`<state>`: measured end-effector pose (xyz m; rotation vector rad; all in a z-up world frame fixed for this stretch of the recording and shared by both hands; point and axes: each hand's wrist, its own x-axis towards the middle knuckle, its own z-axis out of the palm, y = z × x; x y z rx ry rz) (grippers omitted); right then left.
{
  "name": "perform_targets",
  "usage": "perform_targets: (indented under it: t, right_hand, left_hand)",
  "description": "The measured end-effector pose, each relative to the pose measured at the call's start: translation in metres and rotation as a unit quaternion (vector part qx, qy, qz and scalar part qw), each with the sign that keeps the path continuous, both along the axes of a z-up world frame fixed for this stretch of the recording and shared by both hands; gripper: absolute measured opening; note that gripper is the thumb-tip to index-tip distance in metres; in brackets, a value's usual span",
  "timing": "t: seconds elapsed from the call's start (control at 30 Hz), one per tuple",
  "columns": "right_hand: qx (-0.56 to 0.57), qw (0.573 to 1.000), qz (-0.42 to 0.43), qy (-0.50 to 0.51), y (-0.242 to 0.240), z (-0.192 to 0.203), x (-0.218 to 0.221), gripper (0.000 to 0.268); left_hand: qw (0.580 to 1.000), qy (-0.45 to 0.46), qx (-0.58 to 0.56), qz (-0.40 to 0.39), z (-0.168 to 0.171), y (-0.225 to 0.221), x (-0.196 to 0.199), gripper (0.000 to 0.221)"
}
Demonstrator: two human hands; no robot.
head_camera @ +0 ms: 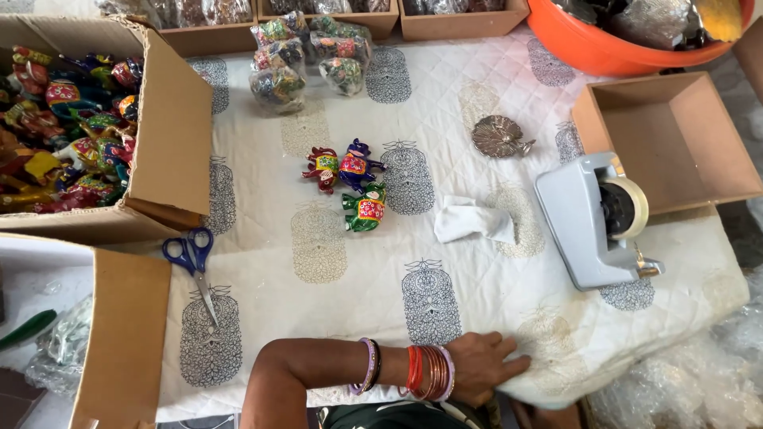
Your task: The person wipes a small colorful figurine with a white cloth, then wraps it in bubble wrap. The person handles the figurine and bubble wrap by hand, placing the wrapped item on the table.
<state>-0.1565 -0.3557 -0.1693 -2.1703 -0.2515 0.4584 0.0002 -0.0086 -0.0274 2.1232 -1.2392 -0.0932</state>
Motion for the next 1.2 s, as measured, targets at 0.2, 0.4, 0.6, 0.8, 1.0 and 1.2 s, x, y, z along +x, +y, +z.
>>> perform_targets:
  t: [0.2,0.4,0.6,0.8,1.0,1.2]
  right_hand:
    - [-0.132,0.991,0.016,-0.024,0.017,0.126,0.098,0.045]
    - [-0.202,0.954,0.108,-0.194,0.182,0.267,0.241,0.051]
    - [-0.244,0.888,0.26,-0.29,0.271,0.235,0.336,0.051]
    - [-0.053,0.972,0.066,-0.22,0.279,0.193,0.4,0.045]
    - [0.228,0.935,0.013,-0.273,0.348,0.197,0.389,0.041]
    - [0.097,0.812,0.273,-0.506,0.405,0.191,0.33,0.053]
  left_hand:
    - [0.994,0.057,0.0,-0.094,0.007,0.004,0.015,0.08]
    - [0.983,0.001,-0.158,0.09,0.048,0.072,0.07,0.024]
    - [0.837,-0.198,-0.013,0.51,0.084,0.184,0.113,0.044]
    - [0.831,-0.034,0.103,0.546,0.05,0.203,0.124,0.056]
    - [0.755,0.278,-0.327,0.496,0.007,0.209,0.136,0.055]
    - [0.391,0.522,-0.693,0.307,-0.084,0.213,0.149,0.053]
